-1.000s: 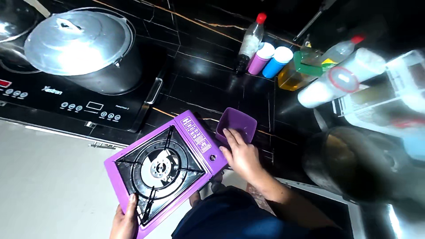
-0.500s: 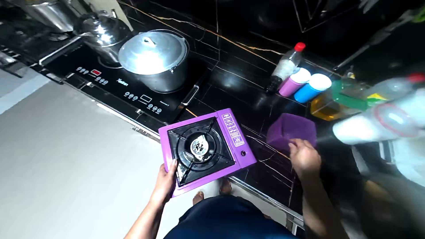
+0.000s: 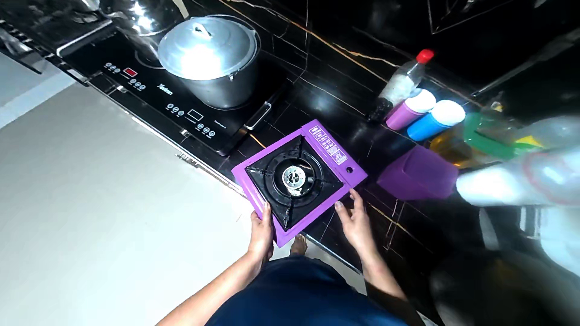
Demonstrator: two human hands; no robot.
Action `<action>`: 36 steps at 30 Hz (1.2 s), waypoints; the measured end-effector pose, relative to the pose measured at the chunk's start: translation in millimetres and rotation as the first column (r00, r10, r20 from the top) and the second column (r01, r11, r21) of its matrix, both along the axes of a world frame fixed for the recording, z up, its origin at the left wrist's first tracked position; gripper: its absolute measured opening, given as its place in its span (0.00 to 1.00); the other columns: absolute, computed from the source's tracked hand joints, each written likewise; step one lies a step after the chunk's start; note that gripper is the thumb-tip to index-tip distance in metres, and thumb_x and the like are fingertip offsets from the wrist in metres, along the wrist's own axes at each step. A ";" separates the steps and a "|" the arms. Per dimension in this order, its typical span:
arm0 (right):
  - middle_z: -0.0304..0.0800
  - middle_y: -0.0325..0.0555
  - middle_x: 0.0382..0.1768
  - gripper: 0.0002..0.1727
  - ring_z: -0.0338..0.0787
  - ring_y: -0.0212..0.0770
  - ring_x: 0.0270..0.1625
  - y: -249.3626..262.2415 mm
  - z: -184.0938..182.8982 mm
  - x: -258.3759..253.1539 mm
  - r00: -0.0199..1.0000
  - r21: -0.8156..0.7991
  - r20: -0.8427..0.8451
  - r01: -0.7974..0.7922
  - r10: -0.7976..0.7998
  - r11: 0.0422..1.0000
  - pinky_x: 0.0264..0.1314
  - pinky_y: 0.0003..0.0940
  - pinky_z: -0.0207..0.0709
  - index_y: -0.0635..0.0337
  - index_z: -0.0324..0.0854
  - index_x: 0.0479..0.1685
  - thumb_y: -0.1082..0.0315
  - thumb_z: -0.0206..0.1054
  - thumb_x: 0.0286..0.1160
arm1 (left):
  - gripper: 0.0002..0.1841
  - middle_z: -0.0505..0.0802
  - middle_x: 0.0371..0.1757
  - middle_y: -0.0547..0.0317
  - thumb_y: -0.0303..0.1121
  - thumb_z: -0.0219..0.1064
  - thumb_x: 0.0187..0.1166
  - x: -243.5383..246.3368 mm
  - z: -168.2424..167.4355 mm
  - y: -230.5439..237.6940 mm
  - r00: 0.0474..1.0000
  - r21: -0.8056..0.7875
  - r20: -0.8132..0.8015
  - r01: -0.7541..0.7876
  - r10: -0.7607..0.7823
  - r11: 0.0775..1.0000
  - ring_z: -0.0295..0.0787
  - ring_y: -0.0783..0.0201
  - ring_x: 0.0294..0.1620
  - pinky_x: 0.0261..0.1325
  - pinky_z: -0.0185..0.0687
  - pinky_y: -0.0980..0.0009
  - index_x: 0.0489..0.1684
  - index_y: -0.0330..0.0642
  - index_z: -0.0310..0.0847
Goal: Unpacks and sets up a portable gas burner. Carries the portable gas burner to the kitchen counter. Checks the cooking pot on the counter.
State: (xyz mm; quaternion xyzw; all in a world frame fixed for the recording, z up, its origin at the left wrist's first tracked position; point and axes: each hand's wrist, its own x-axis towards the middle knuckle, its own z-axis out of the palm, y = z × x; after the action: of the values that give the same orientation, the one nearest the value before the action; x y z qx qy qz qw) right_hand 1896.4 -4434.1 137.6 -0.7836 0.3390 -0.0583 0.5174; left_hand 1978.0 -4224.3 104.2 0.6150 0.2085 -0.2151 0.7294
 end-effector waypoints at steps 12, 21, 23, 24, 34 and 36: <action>0.54 0.63 0.91 0.45 0.84 0.48 0.75 -17.9 -12.8 9.0 0.981 0.166 0.089 0.156 -0.173 0.974 0.73 0.41 0.81 0.61 0.45 0.95 0.63 0.68 0.82 | 0.31 0.89 0.62 0.39 0.53 0.45 0.94 -12.7 18.5 -33.7 0.954 -0.106 -0.251 0.144 -0.166 0.984 0.93 0.47 0.57 0.53 0.93 0.49 0.88 0.43 0.50; 0.51 0.63 0.92 0.45 0.78 0.51 0.81 -11.0 -13.9 18.0 0.964 0.177 0.068 0.243 -0.258 0.954 0.79 0.42 0.78 0.63 0.48 0.94 0.68 0.69 0.80 | 0.34 0.88 0.66 0.40 0.55 0.49 0.92 5.5 12.0 -19.2 0.883 -0.136 -0.324 0.311 -0.339 0.941 0.92 0.47 0.59 0.53 0.93 0.50 0.89 0.44 0.49; 0.51 0.62 0.92 0.44 0.74 0.51 0.84 -5.6 -15.4 20.0 0.954 0.194 0.076 0.270 -0.289 0.943 0.81 0.42 0.75 0.64 0.48 0.94 0.69 0.69 0.79 | 0.33 0.88 0.65 0.41 0.55 0.49 0.92 14.3 13.0 -14.1 0.851 -0.149 -0.340 0.372 -0.401 0.916 0.93 0.48 0.56 0.50 0.93 0.53 0.89 0.44 0.49; 0.52 0.62 0.92 0.44 0.74 0.51 0.85 -3.0 -16.0 21.1 0.949 0.201 0.079 0.285 -0.305 0.937 0.82 0.42 0.75 0.65 0.48 0.93 0.69 0.69 0.79 | 0.33 0.88 0.65 0.41 0.54 0.50 0.92 18.1 13.0 -12.0 0.845 -0.158 -0.337 0.385 -0.416 0.909 0.93 0.48 0.56 0.50 0.93 0.53 0.88 0.44 0.50; 0.65 0.74 0.84 0.32 0.71 0.61 0.85 -19.9 -2.3 22.6 0.957 -0.366 0.159 0.284 -0.242 0.886 0.83 0.45 0.71 0.75 0.71 0.78 0.61 0.65 0.82 | 0.32 0.90 0.60 0.42 0.52 0.50 0.93 100.3 6.5 30.5 0.796 -0.018 -0.190 0.582 -0.574 0.813 0.95 0.53 0.50 0.47 0.94 0.57 0.88 0.41 0.49; 0.67 0.74 0.82 0.30 0.69 0.63 0.86 -29.3 -0.2 25.8 0.967 -0.449 0.131 0.255 -0.219 0.856 0.85 0.49 0.68 0.74 0.75 0.74 0.58 0.63 0.82 | 0.31 0.91 0.58 0.43 0.52 0.50 0.93 128.2 7.3 42.1 0.757 0.017 -0.180 0.641 -0.628 0.767 0.95 0.54 0.48 0.47 0.93 0.58 0.86 0.40 0.52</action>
State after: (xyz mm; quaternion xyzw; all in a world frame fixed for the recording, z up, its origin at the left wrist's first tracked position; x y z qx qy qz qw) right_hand 1922.2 -4463.4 137.4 -0.8335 0.3895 -0.2302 0.3170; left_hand 2106.2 -4182.1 111.5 0.6573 0.0549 -0.4909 0.5691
